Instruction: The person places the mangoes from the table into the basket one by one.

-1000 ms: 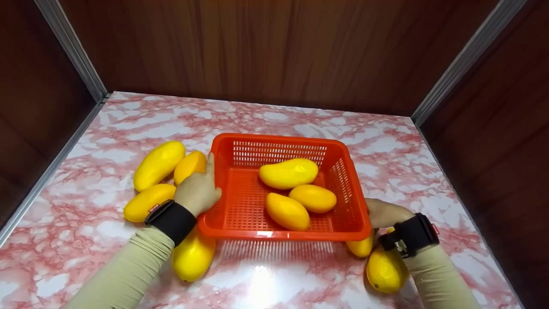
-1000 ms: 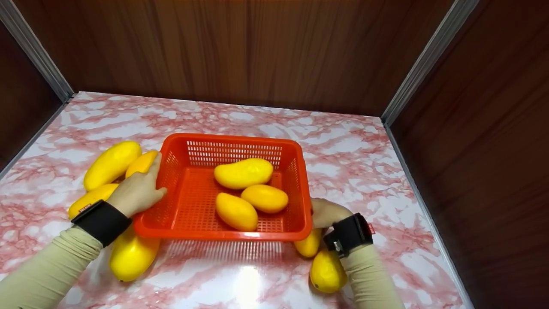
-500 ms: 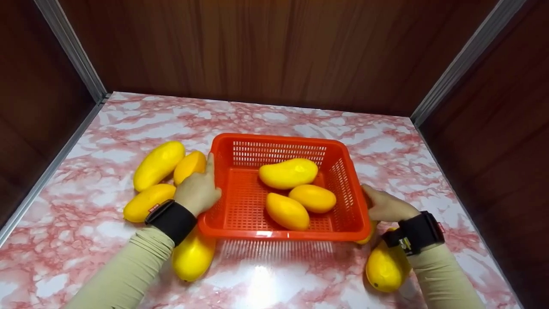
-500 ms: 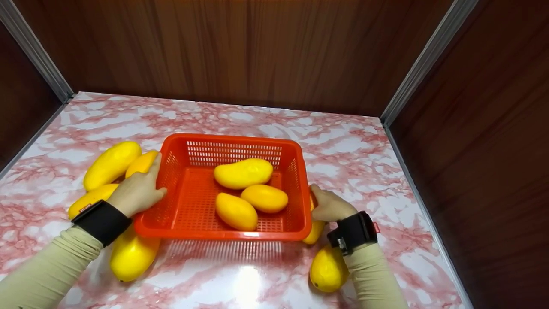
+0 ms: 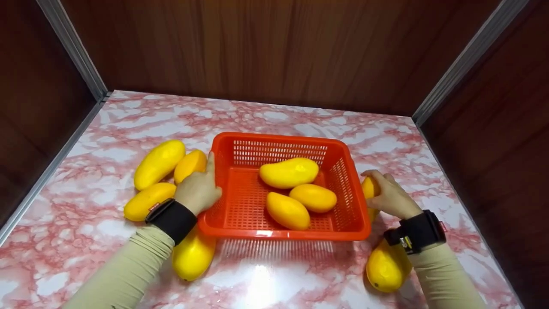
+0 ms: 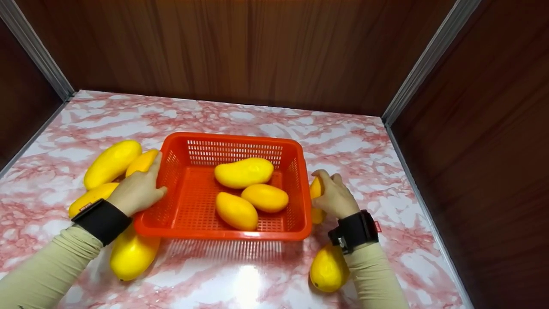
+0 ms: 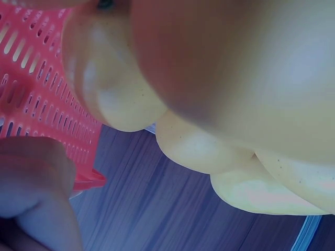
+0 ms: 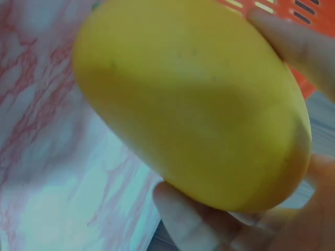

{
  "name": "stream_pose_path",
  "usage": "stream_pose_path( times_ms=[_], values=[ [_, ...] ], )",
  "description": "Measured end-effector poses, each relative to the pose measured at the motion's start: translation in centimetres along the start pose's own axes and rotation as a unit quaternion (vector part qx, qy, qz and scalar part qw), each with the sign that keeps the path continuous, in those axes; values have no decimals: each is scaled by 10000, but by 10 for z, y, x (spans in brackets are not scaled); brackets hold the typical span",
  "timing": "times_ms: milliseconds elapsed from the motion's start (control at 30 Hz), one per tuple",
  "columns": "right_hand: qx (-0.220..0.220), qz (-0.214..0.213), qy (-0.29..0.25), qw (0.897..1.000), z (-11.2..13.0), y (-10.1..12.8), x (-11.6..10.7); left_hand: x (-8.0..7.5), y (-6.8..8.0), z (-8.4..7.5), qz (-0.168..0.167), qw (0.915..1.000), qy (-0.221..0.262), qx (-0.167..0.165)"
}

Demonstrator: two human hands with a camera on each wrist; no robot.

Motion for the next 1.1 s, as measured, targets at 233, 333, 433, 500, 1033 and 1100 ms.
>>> stream_pose_path(
  times_ms=[233, 333, 433, 500, 1033, 1100],
  values=[
    [77, -117, -66, 9999, 3, 1, 1, -1, 0, -1, 46, 10000, 46, 11],
    [95, -227, -82, 9997, 3, 1, 0, -1, 0, -1, 24, 10000, 52, 31],
    [62, -430, -90, 9990, 4, 2, -2, -1, 0, -1, 16, 10000, 65, 40],
    [20, -583, -99, 9982, 4, 3, -3, -1, 0, -1, 20, 10000, 72, 35],
    [7, -1361, -511, 9894, 10, 7, -21, 0, 1, 0, -22, 10000, -4, -21],
    [-34, -1527, -546, 9868, 13, 9, -24, 0, 1, 0, -7, 10000, -8, -33]
  ],
)
Point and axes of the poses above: each hand's wrist, its own y-axis away from the middle knuckle, its own x-axis out of the palm, z = x × y, the point moved 5 cm from there along -y, towards the middle knuckle, and after that the axes turned 5 degrees about x, right-handed, at the moved point
